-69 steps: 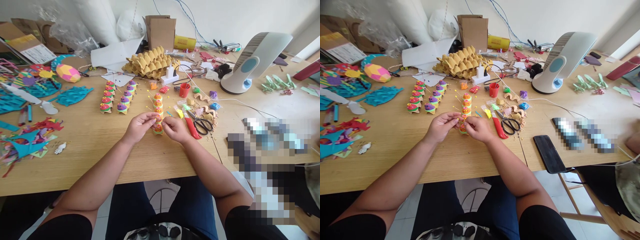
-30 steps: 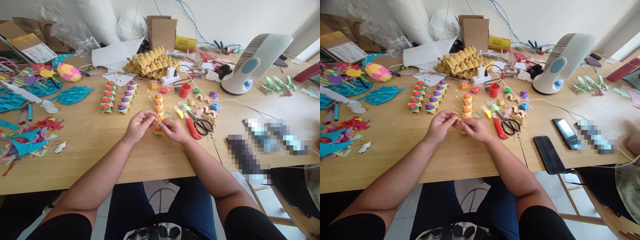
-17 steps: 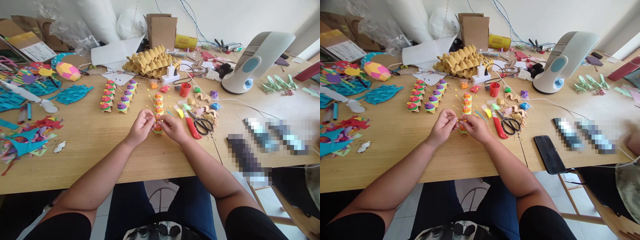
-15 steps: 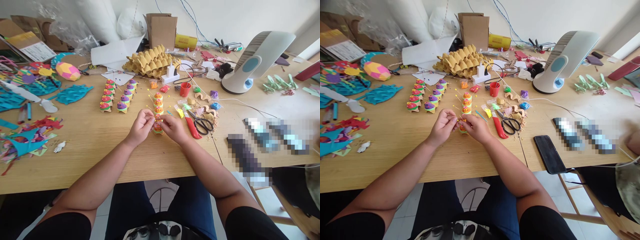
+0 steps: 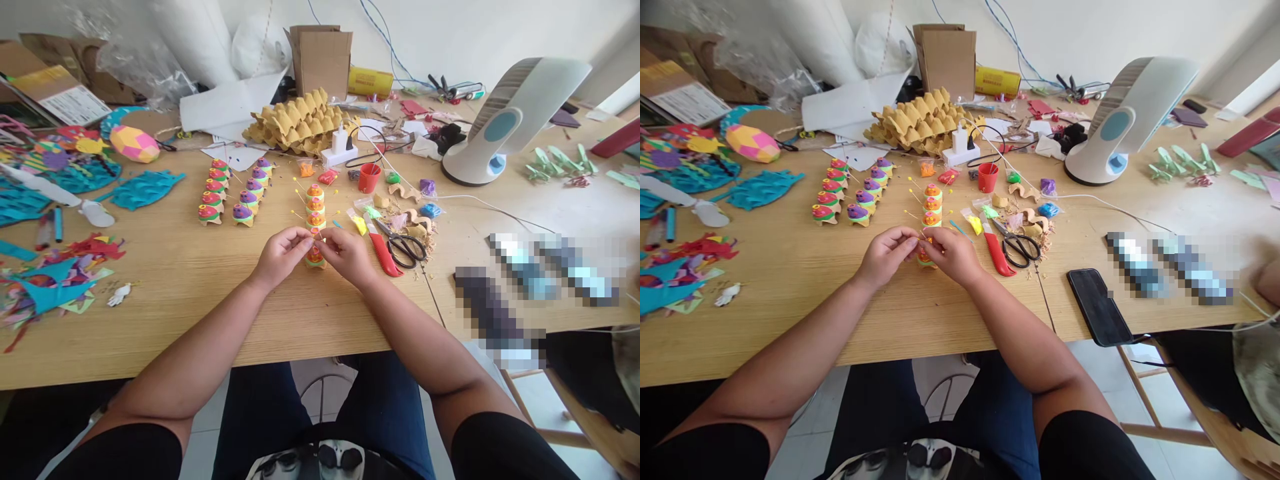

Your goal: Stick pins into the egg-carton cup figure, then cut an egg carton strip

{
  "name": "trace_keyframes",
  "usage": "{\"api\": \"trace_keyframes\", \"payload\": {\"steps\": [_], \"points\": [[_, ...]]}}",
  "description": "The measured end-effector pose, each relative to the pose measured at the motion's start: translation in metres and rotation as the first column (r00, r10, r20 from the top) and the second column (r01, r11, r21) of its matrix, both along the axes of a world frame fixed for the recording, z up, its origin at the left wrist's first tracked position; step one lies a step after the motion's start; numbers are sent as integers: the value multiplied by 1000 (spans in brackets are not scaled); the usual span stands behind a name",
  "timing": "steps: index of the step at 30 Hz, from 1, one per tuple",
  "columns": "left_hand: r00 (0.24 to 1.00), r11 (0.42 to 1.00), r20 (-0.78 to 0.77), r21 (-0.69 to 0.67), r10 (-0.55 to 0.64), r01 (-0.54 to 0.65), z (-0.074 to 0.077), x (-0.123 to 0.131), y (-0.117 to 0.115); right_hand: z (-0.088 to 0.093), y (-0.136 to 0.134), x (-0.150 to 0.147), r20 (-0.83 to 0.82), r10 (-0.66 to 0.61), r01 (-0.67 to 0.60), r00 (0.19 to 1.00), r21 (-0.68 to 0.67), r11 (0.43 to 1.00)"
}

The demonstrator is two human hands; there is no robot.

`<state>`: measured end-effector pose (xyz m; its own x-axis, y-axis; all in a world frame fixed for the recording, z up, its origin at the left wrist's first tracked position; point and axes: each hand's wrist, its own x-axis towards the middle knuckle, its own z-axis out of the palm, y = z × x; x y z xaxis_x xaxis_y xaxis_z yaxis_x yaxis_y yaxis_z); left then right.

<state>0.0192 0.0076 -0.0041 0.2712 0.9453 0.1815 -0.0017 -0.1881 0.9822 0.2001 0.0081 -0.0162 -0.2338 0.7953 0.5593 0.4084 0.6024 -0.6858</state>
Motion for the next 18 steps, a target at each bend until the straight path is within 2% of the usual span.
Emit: {"api": "trace_keyframes", "payload": {"steps": [3,11,18], "points": [[1000,1000,-13,-9,16,-16,-1,-2,1,1,0,0,29,22,-22,999,9,1000],[998,997,-55,72,31,-27,-1,-3,3,5,-1,1,74,87,-85,993,-20,996],[990,990,-72,87,118,-111,-1,-4,5,7,-2,0,-64,171,-177,983,-93,980]]}}
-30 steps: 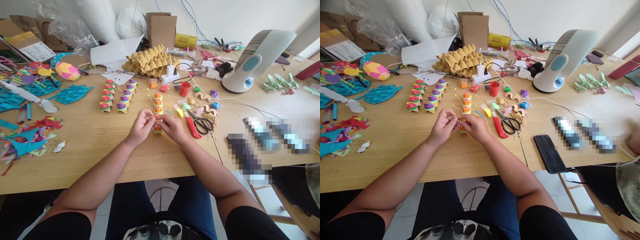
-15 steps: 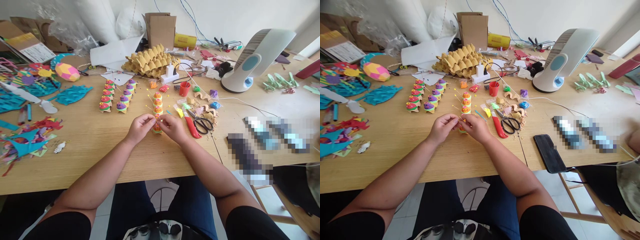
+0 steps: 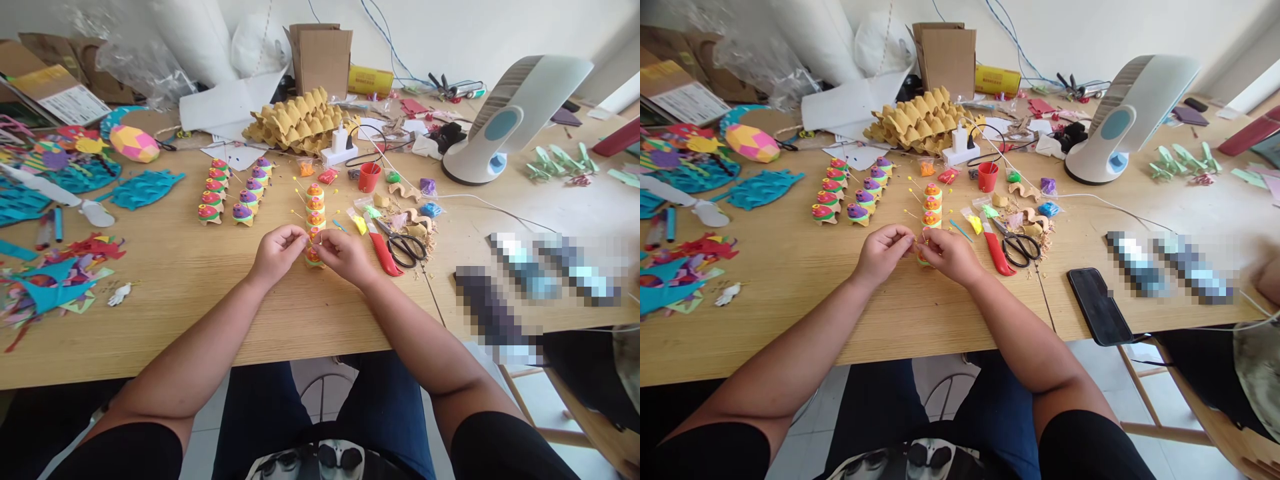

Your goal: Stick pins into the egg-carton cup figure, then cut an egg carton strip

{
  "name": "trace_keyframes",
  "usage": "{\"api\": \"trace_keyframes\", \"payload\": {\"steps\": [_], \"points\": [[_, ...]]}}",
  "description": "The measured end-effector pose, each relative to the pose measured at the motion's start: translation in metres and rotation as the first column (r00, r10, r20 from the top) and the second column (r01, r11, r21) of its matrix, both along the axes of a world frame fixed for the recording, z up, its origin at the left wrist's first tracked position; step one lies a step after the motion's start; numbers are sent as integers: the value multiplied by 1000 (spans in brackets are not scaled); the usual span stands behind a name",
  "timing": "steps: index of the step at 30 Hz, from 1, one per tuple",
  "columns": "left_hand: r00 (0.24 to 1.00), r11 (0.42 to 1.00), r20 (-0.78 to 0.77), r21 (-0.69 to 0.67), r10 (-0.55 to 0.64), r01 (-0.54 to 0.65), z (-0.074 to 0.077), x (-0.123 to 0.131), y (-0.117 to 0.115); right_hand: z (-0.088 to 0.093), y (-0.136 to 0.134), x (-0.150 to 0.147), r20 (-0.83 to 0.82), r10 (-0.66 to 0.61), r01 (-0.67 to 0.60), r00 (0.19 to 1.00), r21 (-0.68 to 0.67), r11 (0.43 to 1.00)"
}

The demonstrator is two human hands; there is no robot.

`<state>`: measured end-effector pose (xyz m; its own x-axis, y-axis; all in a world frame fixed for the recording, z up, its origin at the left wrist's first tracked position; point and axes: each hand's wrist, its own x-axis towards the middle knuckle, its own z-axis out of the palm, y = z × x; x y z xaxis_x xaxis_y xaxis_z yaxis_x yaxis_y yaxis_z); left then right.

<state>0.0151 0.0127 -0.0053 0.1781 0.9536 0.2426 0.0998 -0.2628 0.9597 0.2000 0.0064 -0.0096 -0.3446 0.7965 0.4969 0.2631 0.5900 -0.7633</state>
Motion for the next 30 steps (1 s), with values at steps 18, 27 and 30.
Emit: {"api": "trace_keyframes", "payload": {"steps": [18,27,30], "points": [[968,998,251,-61,17,-2,-3,0,3,6,-1,0,-121,39,-53,992,-117,992],[986,1000,169,3,11,-12,-1,-2,1,3,-1,0,-96,61,-74,994,-138,988],[989,1000,145,28,3,-8,-3,0,1,3,-1,1,-84,43,-55,996,-140,989]]}}
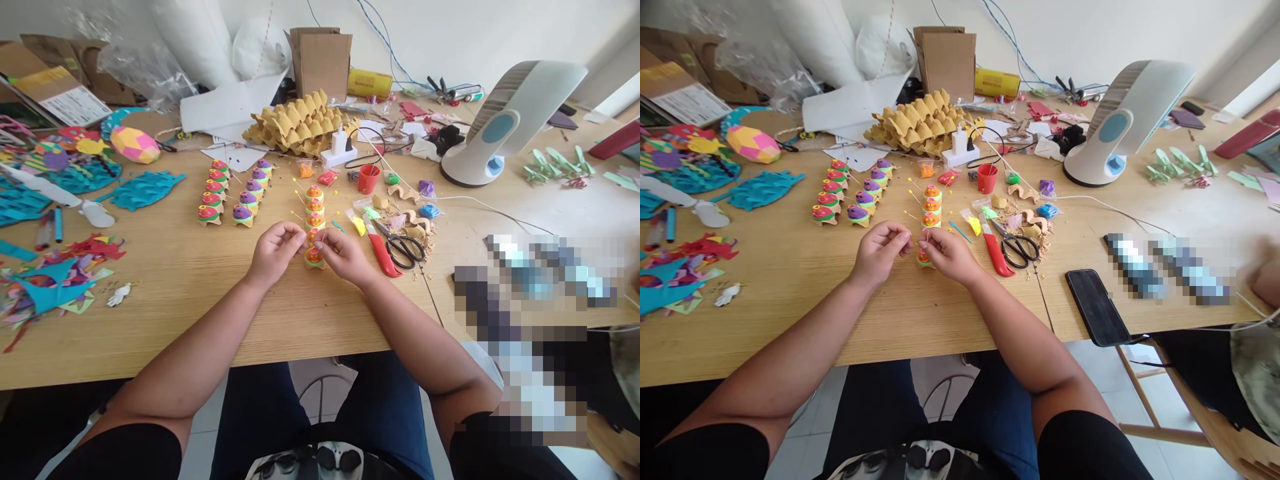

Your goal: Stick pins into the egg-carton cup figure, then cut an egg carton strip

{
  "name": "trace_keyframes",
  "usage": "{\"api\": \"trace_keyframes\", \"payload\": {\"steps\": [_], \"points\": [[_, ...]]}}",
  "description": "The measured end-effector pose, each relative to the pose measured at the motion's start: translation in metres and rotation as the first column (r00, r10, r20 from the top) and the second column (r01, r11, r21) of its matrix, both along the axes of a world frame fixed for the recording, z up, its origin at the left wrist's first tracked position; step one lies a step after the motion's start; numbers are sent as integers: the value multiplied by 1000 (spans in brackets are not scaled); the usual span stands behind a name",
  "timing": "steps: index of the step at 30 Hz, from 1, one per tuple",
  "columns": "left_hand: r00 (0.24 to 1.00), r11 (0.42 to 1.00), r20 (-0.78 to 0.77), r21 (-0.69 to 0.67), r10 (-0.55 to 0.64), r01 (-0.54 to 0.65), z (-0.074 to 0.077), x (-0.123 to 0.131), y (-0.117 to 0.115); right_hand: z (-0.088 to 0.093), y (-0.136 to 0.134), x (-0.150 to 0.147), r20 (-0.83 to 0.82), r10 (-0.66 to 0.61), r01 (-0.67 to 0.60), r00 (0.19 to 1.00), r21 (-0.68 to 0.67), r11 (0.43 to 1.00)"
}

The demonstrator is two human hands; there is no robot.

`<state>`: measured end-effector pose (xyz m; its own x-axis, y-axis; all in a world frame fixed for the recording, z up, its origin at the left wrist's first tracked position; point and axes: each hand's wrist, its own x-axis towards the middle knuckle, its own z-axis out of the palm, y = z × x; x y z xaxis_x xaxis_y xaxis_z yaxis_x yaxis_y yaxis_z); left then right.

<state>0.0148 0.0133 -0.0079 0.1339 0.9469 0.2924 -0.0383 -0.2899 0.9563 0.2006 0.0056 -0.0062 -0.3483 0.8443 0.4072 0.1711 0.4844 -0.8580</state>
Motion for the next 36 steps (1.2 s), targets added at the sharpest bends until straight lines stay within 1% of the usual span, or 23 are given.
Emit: {"api": "trace_keyframes", "payload": {"steps": [5,8,10,13,15,17,19,21,23,25,27,29,31,32,36], "points": [[997,997,-37,51,66,-64,-3,2,1,-1,1,0,-27,-6,6,1000,-26,1000],[989,988,-95,120,110,-99,-3,3,-1,-1,2,-1,-127,18,-30,992,-97,995],[981,975,-143,201,130,-100,-1,4,-3,0,2,-2,-204,35,-68,978,-157,985],[957,926,-227,366,179,-86,3,4,-7,1,2,-2,-266,64,-124,962,-215,969],[929,873,-282,482,239,-78,3,1,-8,2,1,-2,-278,75,-147,958,-246,958],[895,819,-320,568,310,-81,2,-3,-8,3,1,-1,-293,74,-165,953,-297,940],[861,785,-350,613,370,-89,1,-7,-7,4,1,0,-329,72,-198,942,-367,909],[832,763,-358,636,424,-115,1,-9,-8,5,0,0,-381,74,-245,922,-424,872],[828,740,-331,658,452,-141,2,-7,-10,7,1,-1,-437,69,-287,897,-454,843],[845,733,-313,668,433,-128,4,-3,-14,8,0,-2,-475,54,-303,878,-465,832],[855,749,-360,661,375,-50,4,1,-17,10,-1,-3,-482,37,-299,875,-479,825],[846,767,-435,639,309,49,3,4,-19,10,-3,-4,-464,32,-288,885,-493,821],[833,773,-481,625,273,107,1,6,-19,10,-5,-6,-439,36,-275,898,-494,825],[828,774,-489,623,272,114,0,6,-19,9,-6,-7,-428,37,-266,903,-489,831],[826,773,-474,629,304,77,-2,5,-18,7,-8,-9,-417,33,-238,908,-449,861]]}}
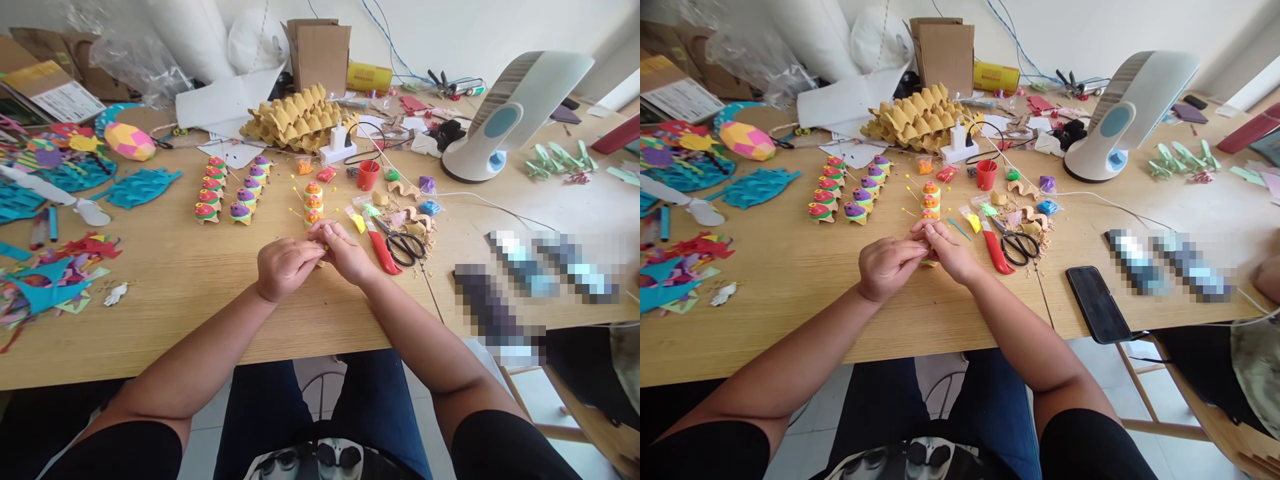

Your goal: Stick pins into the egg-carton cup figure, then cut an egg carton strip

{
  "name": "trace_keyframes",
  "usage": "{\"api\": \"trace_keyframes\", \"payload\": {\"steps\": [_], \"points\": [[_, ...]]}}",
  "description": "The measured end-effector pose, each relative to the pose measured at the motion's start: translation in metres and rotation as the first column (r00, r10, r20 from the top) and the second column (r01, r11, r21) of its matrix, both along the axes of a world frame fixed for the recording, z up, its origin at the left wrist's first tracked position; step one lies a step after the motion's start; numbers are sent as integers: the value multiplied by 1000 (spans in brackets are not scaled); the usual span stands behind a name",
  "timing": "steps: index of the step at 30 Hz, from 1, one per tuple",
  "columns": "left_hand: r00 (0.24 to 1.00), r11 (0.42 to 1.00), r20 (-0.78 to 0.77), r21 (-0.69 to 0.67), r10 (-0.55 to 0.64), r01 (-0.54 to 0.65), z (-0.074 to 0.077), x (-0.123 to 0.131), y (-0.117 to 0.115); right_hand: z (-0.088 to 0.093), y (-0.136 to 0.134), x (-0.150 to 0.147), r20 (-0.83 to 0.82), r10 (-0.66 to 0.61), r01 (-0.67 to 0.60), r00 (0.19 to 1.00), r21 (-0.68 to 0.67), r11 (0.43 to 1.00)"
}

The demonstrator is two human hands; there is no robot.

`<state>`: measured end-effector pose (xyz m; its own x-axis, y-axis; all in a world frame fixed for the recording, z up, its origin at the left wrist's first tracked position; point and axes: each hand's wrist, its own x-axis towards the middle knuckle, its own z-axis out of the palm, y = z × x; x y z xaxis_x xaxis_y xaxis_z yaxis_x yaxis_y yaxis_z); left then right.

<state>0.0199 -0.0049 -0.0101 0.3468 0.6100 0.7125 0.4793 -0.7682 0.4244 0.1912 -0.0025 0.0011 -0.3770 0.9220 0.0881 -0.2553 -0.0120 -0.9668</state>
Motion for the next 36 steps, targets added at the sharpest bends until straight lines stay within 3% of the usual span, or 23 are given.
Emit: {"api": "trace_keyframes", "payload": {"steps": [13,17,21,30,36], "points": [[997,992,-8,-97,78,-78,5,8,-2,-3,-2,-1,-28,6,-5,1000,22,1000],[992,994,107,-101,61,-51,3,5,-4,-2,1,0,-48,-23,25,999,31,999],[978,995,192,-62,84,-73,3,3,-2,-3,6,2,40,-85,81,996,92,992],[926,971,358,-235,118,-33,3,5,1,-2,7,3,122,-45,20,991,195,981],[881,962,459,-271,110,22,-2,4,6,-1,5,4,54,-5,-5,999,179,984]]}}
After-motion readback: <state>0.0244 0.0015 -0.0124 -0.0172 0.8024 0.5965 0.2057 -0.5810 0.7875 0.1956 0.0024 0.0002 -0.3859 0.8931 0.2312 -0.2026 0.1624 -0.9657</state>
